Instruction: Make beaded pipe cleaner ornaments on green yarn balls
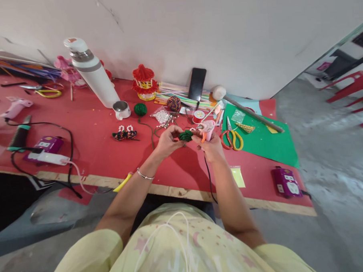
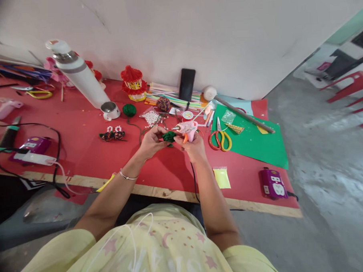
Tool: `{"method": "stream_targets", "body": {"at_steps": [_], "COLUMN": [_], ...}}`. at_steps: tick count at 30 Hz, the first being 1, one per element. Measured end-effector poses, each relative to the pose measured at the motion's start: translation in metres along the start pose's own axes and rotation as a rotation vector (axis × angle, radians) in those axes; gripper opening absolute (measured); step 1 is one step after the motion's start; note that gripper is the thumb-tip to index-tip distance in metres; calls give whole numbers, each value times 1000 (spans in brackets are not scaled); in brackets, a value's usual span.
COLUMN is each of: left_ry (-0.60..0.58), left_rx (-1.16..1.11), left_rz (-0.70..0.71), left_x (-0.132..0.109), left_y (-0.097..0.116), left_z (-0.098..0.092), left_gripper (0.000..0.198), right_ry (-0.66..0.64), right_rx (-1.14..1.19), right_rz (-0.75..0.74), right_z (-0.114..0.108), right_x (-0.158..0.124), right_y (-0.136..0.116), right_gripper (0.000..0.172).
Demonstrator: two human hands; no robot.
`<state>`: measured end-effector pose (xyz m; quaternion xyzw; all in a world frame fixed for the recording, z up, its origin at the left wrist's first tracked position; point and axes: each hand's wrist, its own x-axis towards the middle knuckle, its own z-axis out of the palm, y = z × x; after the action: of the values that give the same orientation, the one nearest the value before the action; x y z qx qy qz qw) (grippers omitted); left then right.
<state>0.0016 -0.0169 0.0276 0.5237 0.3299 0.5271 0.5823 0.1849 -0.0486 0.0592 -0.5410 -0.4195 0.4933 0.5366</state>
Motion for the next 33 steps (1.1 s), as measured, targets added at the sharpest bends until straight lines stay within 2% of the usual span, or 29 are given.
{"method": "stream_targets", "body": {"at_steps": [4, 7, 11, 23, 29, 33], "left_ry": [-48, -115, -111, -110, -196, -251], "left_rx": [-69, -174, -225, -290, -280, -273], "left_rz": [-44, -164, -257, -333, -287, -288], "left_x": [-2, -5, -6, -6, -7, -7], "left_y": [4, 9, 14, 13, 14, 9], "left_z": [1, 0, -2, 0, 1, -1], "left_gripper": [46, 39, 35, 40, 55, 52], "right_ry": [2, 6, -4, -3, 45, 40], "right_rx": [-24, -18, -49, -14, -94, -87], "right_rz": [-14, -18, -3, 27, -39, -57], "right_z": [0, -1, -2, -3, -6, -6], "right_x": [1, 2, 0, 1, 0, -2], "right_y": [3, 4, 1, 5, 8, 8], "right_gripper": [50, 49, 48, 48, 42, 44]}}
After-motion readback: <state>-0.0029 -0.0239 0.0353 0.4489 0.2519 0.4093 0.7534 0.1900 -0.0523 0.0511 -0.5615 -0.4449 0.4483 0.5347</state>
